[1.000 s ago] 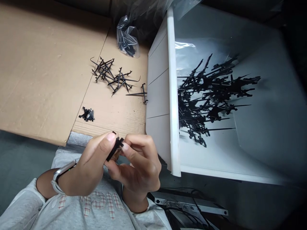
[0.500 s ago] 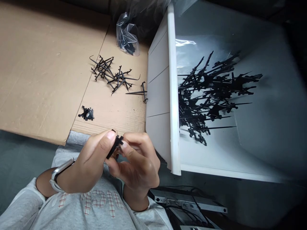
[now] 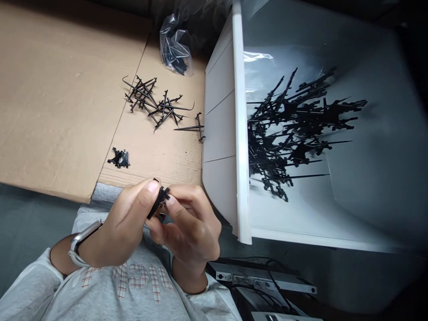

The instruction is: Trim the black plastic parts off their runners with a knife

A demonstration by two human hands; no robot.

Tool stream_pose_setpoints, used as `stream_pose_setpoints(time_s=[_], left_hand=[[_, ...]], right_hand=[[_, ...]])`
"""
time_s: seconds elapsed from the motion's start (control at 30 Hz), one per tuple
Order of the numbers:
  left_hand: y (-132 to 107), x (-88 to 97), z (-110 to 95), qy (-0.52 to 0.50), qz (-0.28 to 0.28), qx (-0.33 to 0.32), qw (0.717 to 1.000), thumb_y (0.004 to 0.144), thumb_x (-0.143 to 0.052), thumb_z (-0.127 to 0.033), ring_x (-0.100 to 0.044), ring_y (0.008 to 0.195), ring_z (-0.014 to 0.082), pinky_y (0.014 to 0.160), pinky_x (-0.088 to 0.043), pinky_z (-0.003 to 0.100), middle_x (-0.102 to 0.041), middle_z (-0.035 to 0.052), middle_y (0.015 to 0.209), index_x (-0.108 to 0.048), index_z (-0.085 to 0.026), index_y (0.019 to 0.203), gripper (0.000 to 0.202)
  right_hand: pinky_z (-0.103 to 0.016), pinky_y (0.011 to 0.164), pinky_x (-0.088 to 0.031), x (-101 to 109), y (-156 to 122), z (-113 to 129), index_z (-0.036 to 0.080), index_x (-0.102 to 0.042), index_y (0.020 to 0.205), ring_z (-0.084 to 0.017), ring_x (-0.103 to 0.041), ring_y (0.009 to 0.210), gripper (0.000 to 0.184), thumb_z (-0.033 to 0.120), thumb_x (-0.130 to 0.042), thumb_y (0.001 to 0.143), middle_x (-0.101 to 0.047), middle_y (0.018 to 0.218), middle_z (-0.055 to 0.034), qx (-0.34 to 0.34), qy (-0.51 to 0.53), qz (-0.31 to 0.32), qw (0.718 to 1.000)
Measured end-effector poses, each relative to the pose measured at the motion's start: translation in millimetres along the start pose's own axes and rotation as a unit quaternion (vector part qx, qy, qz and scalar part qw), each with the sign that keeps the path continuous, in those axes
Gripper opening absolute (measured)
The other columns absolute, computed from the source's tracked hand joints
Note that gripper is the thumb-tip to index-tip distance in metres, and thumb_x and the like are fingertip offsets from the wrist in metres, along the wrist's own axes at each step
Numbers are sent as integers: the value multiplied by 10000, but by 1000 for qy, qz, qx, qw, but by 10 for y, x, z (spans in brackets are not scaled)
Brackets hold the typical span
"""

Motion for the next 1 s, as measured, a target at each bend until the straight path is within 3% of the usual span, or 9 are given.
stream_pose_setpoints(time_s=[0.23, 0.37, 0.57, 1.0], left_hand=[[19, 3, 7, -16, -5, -4, 1000, 1031, -607, -564, -372, 616, 141, 568, -369, 292, -400, -42, 649, -452, -233, 682, 506], [32, 3, 33, -17, -11, 8, 1000, 1031, -603, -576, -361, 612, 135, 559, -365, 284, -386, -47, 647, -460, -230, 684, 511], [40, 8, 28, -15, -26, 16, 999, 1010, -628, -568, -313, 585, 129, 533, -336, 287, -364, -50, 629, -455, -230, 672, 508], [36, -15, 78, -23, -13, 6, 1000, 1068, -548, -451, -277, 584, 123, 505, -291, 276, -333, -51, 652, -450, -226, 701, 441]], right_hand=[[-209, 440, -525, -17, 10, 2, 237, -661, 1069, -116, -623, 570, 210, 104, -741, 927, -682, 752, 26, 21, 4, 14, 1000], [-187, 459, -537, -37, 16, -3, 203, -654, 1078, -99, -615, 558, 164, 135, -740, 955, -682, 763, 18, 37, 5, 19, 999], [-203, 449, -553, -54, 15, -29, 236, -641, 1071, -117, -657, 557, 82, 308, -602, 1075, -704, 797, -17, 56, -7, 25, 998], [-204, 495, -537, -27, -2, -36, 177, -651, 1012, -108, -622, 598, 143, 304, -618, 1066, -673, 775, -17, 69, -5, 3, 998]])
Point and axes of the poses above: each hand's wrist, its own y-axis towards the middle knuckle, its own x-axis out of the back of the hand, z = x × y, the point moved 8 cm from there along y, towards the middle knuckle
